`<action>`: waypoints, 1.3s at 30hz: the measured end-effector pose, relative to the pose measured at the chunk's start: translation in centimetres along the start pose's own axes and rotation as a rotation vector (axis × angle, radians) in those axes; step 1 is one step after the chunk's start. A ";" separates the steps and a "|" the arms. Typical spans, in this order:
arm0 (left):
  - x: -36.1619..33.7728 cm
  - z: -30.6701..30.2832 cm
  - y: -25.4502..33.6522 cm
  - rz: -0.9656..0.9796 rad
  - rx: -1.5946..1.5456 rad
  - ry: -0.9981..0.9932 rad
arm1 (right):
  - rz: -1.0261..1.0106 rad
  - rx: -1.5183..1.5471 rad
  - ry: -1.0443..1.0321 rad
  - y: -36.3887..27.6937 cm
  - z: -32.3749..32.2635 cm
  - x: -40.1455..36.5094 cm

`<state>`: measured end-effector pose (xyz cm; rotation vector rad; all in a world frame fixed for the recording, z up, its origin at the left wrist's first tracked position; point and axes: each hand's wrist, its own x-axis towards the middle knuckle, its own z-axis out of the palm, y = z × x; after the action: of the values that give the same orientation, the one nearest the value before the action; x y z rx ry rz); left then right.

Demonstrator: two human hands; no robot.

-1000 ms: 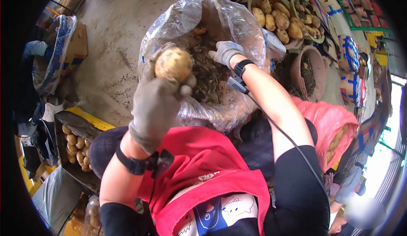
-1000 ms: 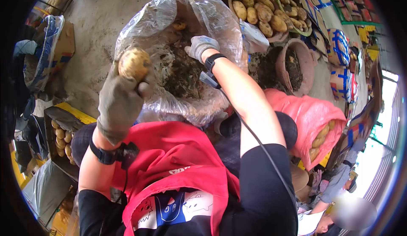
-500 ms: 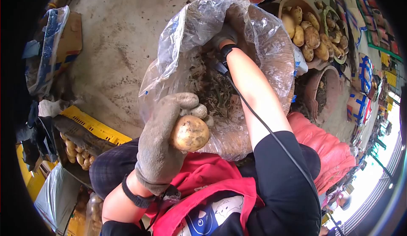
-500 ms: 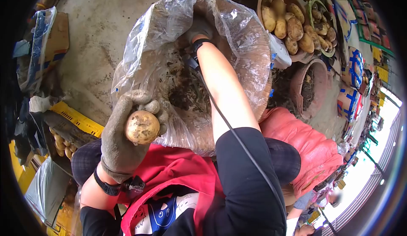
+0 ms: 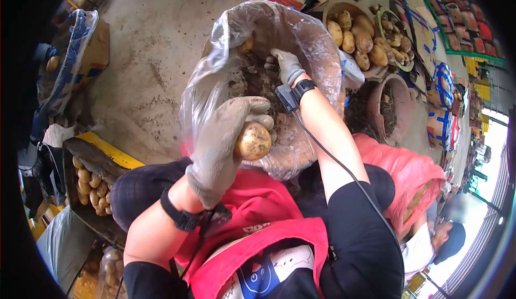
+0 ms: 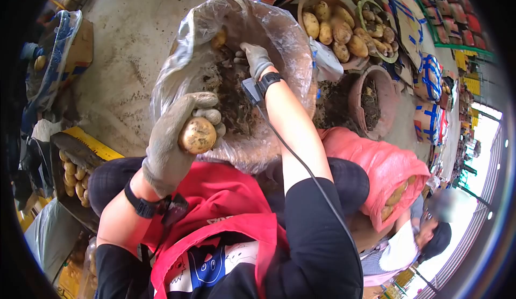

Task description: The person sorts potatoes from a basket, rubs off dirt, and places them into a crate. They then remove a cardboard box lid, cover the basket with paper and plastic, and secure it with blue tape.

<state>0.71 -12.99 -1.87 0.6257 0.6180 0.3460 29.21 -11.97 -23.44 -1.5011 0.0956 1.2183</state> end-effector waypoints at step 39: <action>1.5 -0.1 3.1 -0.123 0.075 0.094 | 0.246 0.259 -0.520 2.6 0.9 7.0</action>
<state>1.40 -9.81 -0.61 0.6425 0.7586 0.2386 30.15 -8.48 -30.00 -0.9331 0.0870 1.6907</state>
